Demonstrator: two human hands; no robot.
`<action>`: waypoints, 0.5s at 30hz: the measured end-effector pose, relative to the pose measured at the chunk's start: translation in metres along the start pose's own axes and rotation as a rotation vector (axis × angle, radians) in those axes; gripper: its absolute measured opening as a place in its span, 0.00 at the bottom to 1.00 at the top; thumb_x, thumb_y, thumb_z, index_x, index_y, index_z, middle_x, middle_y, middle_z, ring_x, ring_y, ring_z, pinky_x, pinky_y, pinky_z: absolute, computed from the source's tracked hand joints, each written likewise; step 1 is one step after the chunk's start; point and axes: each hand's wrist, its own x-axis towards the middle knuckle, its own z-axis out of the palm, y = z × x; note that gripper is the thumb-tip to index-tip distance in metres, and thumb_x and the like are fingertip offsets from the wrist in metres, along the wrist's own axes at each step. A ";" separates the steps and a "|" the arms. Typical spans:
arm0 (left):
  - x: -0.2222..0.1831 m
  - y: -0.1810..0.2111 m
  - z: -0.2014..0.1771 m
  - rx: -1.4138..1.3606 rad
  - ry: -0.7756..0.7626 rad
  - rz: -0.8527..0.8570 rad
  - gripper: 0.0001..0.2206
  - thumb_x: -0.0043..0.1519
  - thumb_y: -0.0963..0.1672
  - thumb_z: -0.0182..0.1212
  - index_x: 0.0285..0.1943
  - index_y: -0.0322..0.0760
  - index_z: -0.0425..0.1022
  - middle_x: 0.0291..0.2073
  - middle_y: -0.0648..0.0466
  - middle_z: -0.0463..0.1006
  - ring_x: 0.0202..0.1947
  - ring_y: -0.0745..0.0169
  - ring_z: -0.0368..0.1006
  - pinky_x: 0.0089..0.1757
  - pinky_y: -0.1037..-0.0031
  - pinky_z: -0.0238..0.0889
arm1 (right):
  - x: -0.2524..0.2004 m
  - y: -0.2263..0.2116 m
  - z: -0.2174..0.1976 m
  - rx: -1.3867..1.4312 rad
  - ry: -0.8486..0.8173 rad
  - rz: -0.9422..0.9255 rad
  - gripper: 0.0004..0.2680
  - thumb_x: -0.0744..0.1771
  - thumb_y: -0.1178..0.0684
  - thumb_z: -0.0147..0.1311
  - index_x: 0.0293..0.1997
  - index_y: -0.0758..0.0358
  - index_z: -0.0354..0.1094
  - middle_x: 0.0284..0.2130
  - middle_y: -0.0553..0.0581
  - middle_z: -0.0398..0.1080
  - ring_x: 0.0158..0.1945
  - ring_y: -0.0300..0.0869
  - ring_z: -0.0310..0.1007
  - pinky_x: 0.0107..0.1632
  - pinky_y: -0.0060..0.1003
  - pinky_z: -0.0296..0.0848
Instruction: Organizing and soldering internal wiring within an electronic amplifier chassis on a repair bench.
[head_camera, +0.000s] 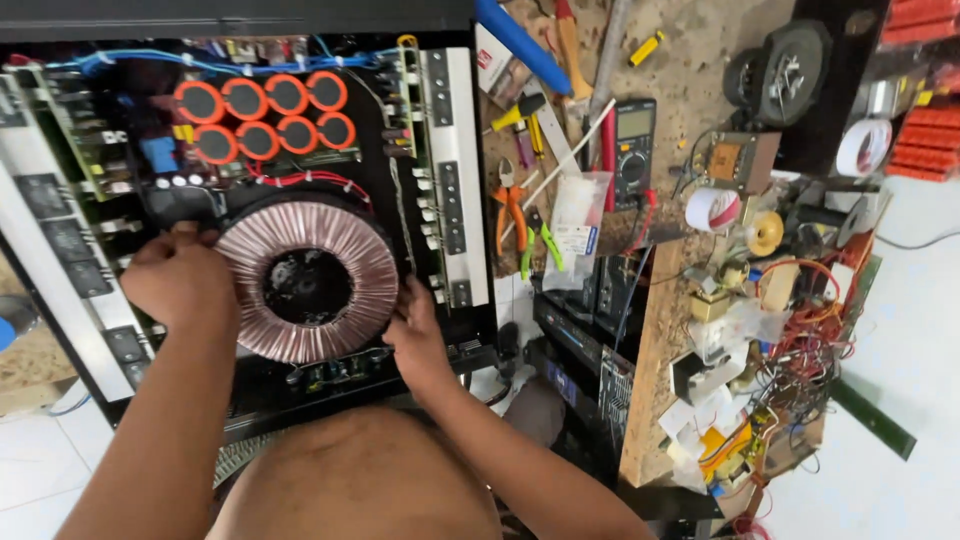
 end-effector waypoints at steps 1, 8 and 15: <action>-0.006 0.003 0.001 0.015 -0.007 0.007 0.11 0.67 0.42 0.62 0.29 0.44 0.75 0.25 0.64 0.84 0.29 0.82 0.77 0.37 0.78 0.73 | -0.005 -0.010 0.002 0.015 0.009 0.006 0.31 0.63 0.55 0.48 0.78 0.55 0.41 0.68 0.56 0.62 0.63 0.41 0.66 0.41 0.34 0.64; -0.017 0.016 0.001 -0.059 0.036 -0.075 0.08 0.67 0.44 0.62 0.33 0.41 0.80 0.26 0.63 0.83 0.26 0.78 0.77 0.30 0.77 0.72 | -0.029 -0.054 0.014 -0.045 -0.033 -0.012 0.32 0.63 0.63 0.45 0.77 0.62 0.33 0.71 0.64 0.54 0.71 0.52 0.60 0.67 0.45 0.64; -0.016 0.012 -0.010 -0.002 -0.087 0.054 0.12 0.70 0.45 0.61 0.31 0.44 0.75 0.21 0.60 0.80 0.20 0.75 0.74 0.26 0.85 0.64 | -0.047 -0.086 0.034 -0.441 -0.164 -0.108 0.38 0.62 0.58 0.48 0.77 0.71 0.19 0.73 0.79 0.27 0.77 0.71 0.26 0.74 0.68 0.39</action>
